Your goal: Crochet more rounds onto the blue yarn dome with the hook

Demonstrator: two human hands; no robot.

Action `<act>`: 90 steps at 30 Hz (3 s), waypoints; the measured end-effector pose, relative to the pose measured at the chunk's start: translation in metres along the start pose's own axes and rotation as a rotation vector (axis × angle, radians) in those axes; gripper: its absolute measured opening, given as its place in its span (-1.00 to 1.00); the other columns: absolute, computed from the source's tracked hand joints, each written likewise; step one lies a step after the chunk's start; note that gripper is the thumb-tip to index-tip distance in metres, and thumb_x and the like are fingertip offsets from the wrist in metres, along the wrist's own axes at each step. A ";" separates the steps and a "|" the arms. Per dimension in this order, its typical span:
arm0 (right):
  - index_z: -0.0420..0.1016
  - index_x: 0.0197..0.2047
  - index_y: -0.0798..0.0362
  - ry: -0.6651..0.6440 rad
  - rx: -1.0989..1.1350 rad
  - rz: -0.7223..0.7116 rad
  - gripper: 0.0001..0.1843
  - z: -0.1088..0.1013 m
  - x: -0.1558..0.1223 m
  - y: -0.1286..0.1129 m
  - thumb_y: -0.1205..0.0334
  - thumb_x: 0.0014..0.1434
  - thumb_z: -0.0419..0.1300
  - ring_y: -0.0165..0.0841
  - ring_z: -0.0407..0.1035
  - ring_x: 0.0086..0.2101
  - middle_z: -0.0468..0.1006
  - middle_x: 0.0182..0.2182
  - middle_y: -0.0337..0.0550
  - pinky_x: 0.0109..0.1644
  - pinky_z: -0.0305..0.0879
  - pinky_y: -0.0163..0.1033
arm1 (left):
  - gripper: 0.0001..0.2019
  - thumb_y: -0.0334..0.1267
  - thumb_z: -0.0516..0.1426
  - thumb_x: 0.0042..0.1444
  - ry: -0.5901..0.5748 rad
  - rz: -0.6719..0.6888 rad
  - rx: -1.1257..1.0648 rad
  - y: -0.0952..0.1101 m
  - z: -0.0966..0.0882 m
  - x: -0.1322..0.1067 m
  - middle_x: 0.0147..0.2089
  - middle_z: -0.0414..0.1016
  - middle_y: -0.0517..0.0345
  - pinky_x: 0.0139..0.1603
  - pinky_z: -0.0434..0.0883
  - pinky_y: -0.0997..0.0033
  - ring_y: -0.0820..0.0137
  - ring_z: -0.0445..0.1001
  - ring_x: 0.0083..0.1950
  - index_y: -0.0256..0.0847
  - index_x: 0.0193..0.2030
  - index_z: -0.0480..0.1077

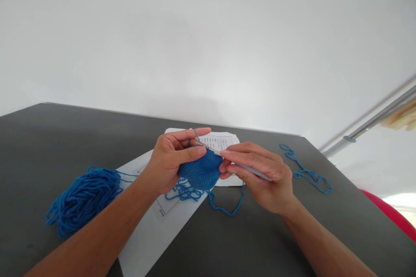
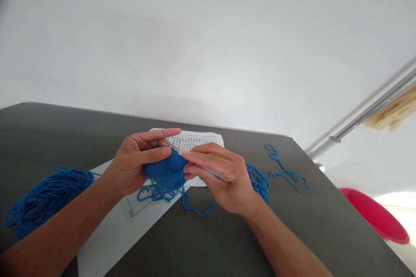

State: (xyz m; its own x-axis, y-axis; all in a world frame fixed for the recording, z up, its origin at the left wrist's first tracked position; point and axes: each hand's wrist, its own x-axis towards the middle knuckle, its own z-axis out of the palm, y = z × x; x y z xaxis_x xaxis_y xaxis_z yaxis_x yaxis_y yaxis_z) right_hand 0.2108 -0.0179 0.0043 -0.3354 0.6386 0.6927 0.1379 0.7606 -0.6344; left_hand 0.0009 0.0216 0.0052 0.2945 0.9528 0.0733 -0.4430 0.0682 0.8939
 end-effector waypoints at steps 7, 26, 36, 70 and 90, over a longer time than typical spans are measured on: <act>0.61 0.16 -0.13 -0.007 -0.079 -0.050 -0.53 -0.009 0.001 -0.002 0.52 0.28 0.27 -0.34 0.62 -0.30 0.65 -0.14 -0.08 -0.24 0.70 -0.20 | -0.58 -0.38 0.49 -0.13 -0.043 -0.041 0.030 0.004 -0.005 0.003 -0.49 0.50 0.24 -0.47 0.40 0.60 0.52 0.46 -0.47 -0.25 -0.05 0.69; 0.65 0.11 -0.07 -0.021 -0.037 -0.045 -0.59 -0.014 0.001 -0.004 0.51 0.29 0.26 -0.30 0.62 -0.36 0.70 -0.27 -0.09 -0.30 0.68 -0.14 | -0.60 -0.36 0.47 -0.16 -0.104 -0.152 0.191 0.014 -0.015 0.003 -0.46 0.60 0.14 -0.50 0.41 0.52 0.44 0.49 -0.49 -0.23 -0.09 0.70; 0.66 0.09 -0.06 -0.053 -0.044 -0.034 -0.63 -0.016 0.002 -0.007 0.47 0.29 0.28 -0.30 0.62 -0.37 0.71 -0.32 -0.10 -0.35 0.67 -0.18 | -0.70 -0.36 0.44 -0.13 -0.150 -0.148 0.287 0.017 -0.021 0.004 -0.47 0.56 0.12 -0.56 0.39 0.55 0.45 0.46 -0.51 -0.22 -0.17 0.72; 0.74 -0.09 0.05 0.062 0.428 0.347 -0.84 -0.015 -0.002 -0.005 0.33 0.29 0.33 -0.34 0.59 -0.52 0.69 -0.44 -0.08 -0.47 0.60 -0.29 | -0.81 -0.35 0.48 -0.13 -0.241 -0.207 0.254 0.019 -0.025 0.004 -0.32 0.70 0.06 -0.35 0.50 0.59 0.42 0.58 -0.33 -0.22 -0.31 0.72; 0.73 -0.28 0.12 0.483 0.793 0.572 -0.77 0.028 0.006 0.003 0.14 0.06 0.52 -0.52 0.46 -0.61 0.65 -0.57 -0.16 -0.53 0.48 -0.52 | -0.84 -0.34 0.48 -0.17 0.046 -0.061 0.047 -0.009 0.009 -0.005 -0.33 0.69 0.05 -0.28 0.53 0.32 0.29 0.59 -0.32 -0.24 -0.42 0.64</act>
State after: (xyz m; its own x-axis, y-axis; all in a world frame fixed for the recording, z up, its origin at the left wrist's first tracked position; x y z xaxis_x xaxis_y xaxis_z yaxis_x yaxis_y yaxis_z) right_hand 0.1836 -0.0152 -0.0032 0.0123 0.9842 0.1767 -0.5412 0.1551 -0.8264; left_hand 0.0115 0.0140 0.0006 0.2798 0.9601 -0.0015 -0.3849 0.1136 0.9159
